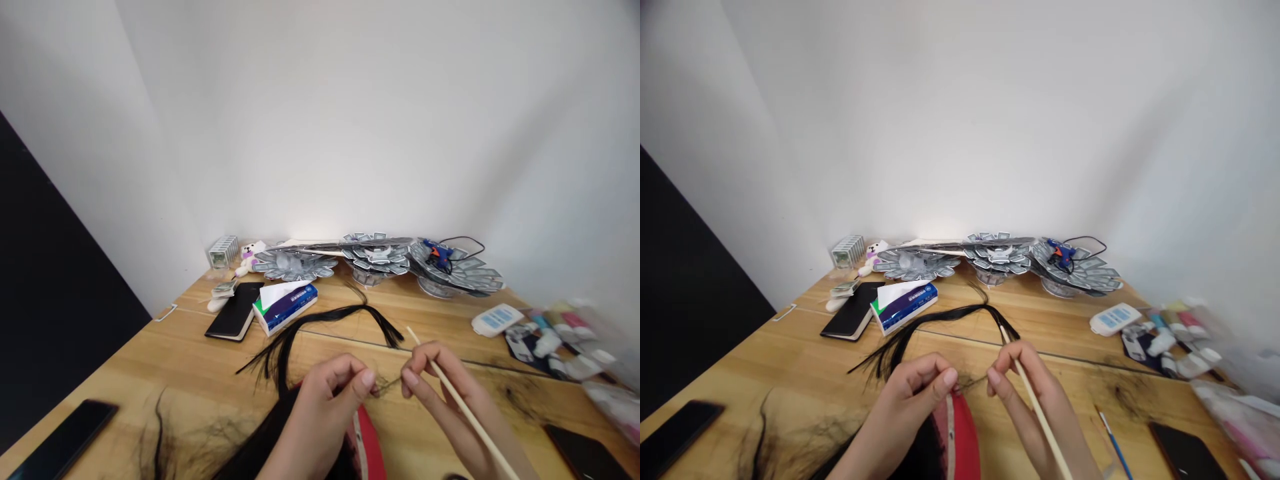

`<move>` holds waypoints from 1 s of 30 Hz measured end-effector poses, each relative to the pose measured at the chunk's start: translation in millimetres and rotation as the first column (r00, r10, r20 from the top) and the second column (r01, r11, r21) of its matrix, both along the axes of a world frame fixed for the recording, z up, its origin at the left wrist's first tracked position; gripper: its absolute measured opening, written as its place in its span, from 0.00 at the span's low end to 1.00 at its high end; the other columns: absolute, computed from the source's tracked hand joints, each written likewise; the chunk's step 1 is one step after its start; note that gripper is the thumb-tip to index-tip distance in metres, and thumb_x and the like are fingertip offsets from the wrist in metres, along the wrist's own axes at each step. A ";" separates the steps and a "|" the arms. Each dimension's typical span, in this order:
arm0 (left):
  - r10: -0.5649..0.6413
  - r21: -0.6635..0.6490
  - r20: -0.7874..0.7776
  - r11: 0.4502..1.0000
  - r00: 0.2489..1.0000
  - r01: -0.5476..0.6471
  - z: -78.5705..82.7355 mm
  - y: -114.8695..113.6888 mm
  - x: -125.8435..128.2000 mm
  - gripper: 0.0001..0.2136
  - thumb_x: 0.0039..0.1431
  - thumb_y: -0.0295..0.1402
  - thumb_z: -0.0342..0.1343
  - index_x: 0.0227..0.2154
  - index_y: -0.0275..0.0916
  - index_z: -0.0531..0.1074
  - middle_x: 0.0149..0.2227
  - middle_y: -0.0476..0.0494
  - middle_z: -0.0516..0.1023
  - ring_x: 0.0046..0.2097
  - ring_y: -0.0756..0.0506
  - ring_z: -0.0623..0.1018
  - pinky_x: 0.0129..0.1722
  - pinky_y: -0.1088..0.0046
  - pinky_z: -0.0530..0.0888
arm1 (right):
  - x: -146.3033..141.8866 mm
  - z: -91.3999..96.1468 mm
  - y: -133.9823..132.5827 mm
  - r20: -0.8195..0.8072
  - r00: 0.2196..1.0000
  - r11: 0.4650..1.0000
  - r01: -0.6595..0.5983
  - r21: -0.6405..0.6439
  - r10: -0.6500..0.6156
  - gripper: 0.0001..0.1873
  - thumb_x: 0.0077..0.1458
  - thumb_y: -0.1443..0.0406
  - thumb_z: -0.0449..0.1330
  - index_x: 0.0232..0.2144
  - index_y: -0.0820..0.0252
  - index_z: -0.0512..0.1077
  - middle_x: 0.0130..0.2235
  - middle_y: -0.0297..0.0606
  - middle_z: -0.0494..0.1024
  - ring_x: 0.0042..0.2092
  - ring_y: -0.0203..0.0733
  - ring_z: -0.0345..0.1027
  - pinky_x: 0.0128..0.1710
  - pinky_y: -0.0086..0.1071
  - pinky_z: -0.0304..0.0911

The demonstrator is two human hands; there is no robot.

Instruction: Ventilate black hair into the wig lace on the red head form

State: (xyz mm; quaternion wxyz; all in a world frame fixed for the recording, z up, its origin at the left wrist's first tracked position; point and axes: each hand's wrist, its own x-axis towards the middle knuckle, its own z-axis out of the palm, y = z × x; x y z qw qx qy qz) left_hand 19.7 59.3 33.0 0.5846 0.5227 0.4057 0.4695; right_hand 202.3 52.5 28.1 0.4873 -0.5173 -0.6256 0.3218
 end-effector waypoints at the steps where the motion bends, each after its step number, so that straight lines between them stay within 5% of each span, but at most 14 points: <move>1: 0.014 0.006 -0.012 1.000 1.000 -0.014 0.6 0.4 -1.5 0.19 0.56 0.49 0.60 0.21 0.39 0.70 0.20 0.52 0.66 0.25 0.49 0.65 0.26 0.75 0.61 | 3.1 0.0 1.6 0.034 0.999 1.000 0.024 0.000 -0.024 0.10 0.61 0.56 0.59 0.30 0.50 0.67 0.27 0.28 0.71 0.32 0.41 0.66 0.36 0.32 0.59; 6: 0.062 0.040 -0.056 0.997 0.996 -0.060 0.2 1.8 -4.7 0.16 0.57 0.47 0.59 0.24 0.39 0.72 0.23 0.50 0.69 0.29 0.47 0.69 0.32 0.73 0.64 | 10.8 -0.2 0.7 0.026 0.975 0.974 0.217 0.062 -0.219 0.12 0.61 0.51 0.57 0.40 0.50 0.70 0.41 0.38 0.80 0.43 0.49 0.71 0.45 0.38 0.61; 9: 0.044 0.053 -0.071 0.998 0.997 -0.040 0.3 1.5 -4.9 0.16 0.58 0.46 0.58 0.24 0.38 0.72 0.23 0.50 0.69 0.29 0.47 0.68 0.32 0.73 0.64 | 3.9 -0.6 -6.1 -0.006 0.999 0.998 0.050 0.045 -0.050 0.23 0.58 0.47 0.59 0.51 0.48 0.71 0.50 0.41 0.79 0.35 0.45 0.70 0.38 0.36 0.66; 12: 0.018 0.062 -0.074 0.998 0.997 -0.013 1.7 1.1 -5.0 0.15 0.58 0.45 0.57 0.24 0.38 0.72 0.23 0.50 0.70 0.28 0.48 0.68 0.32 0.73 0.64 | -8.3 -0.5 -10.1 0.004 0.984 0.983 -0.177 -0.049 0.177 0.37 0.47 0.50 0.70 0.59 0.42 0.68 0.56 0.36 0.77 0.36 0.44 0.72 0.43 0.35 0.68; 14: 0.002 0.063 -0.074 0.998 0.997 0.003 2.3 1.4 -6.4 0.15 0.59 0.45 0.56 0.25 0.38 0.71 0.25 0.49 0.72 0.29 0.47 0.70 0.33 0.73 0.65 | -15.3 1.5 -9.9 0.032 0.965 0.956 -0.253 -0.152 0.260 0.29 0.47 0.56 0.71 0.53 0.43 0.73 0.50 0.33 0.81 0.40 0.45 0.73 0.46 0.34 0.67; 16: -0.012 0.058 -0.085 0.998 0.996 0.016 1.5 2.4 -9.5 0.14 0.59 0.45 0.55 0.27 0.39 0.71 0.26 0.48 0.73 0.30 0.47 0.71 0.32 0.73 0.65 | -17.8 4.8 -8.5 0.087 0.949 0.935 -0.280 -0.217 0.304 0.09 0.55 0.58 0.65 0.39 0.49 0.79 0.38 0.33 0.83 0.37 0.44 0.74 0.40 0.31 0.67; 19: -0.031 0.036 -0.134 0.999 0.990 0.036 -1.7 4.1 -16.9 0.10 0.60 0.43 0.56 0.33 0.41 0.69 0.22 0.55 0.68 0.25 0.50 0.66 0.26 0.76 0.60 | -11.0 10.6 -7.7 0.195 0.930 0.934 -0.263 -0.243 0.313 0.16 0.61 0.54 0.56 0.27 0.54 0.75 0.27 0.33 0.78 0.31 0.43 0.71 0.34 0.31 0.64; 23: -0.164 -0.016 -0.198 0.986 0.966 0.164 -1.2 3.1 -26.1 0.11 0.58 0.39 0.60 0.39 0.42 0.68 0.19 0.59 0.65 0.22 0.51 0.65 0.25 0.77 0.59 | 5.0 15.8 -10.3 0.218 0.900 0.894 -0.294 -0.339 0.379 0.18 0.62 0.52 0.55 0.28 0.54 0.75 0.27 0.31 0.75 0.32 0.41 0.67 0.33 0.30 0.60; 26: -0.299 -0.042 -0.245 0.954 0.922 0.298 5.0 0.5 -30.8 0.08 0.56 0.38 0.61 0.34 0.39 0.73 0.25 0.51 0.75 0.29 0.47 0.74 0.32 0.75 0.66 | 11.8 14.7 -9.7 0.171 0.901 0.873 -0.316 -0.372 0.399 0.19 0.61 0.50 0.56 0.28 0.54 0.75 0.26 0.30 0.72 0.31 0.40 0.65 0.32 0.29 0.59; 30: -0.383 -0.036 -0.323 0.919 0.865 0.394 12.8 -0.6 -36.0 0.10 0.57 0.35 0.61 0.22 0.37 0.76 0.26 0.49 0.76 0.32 0.47 0.74 0.36 0.75 0.67 | 16.9 8.8 -3.1 0.142 0.913 0.877 -0.310 -0.366 0.382 0.20 0.60 0.49 0.56 0.26 0.55 0.75 0.24 0.31 0.71 0.29 0.40 0.64 0.30 0.29 0.59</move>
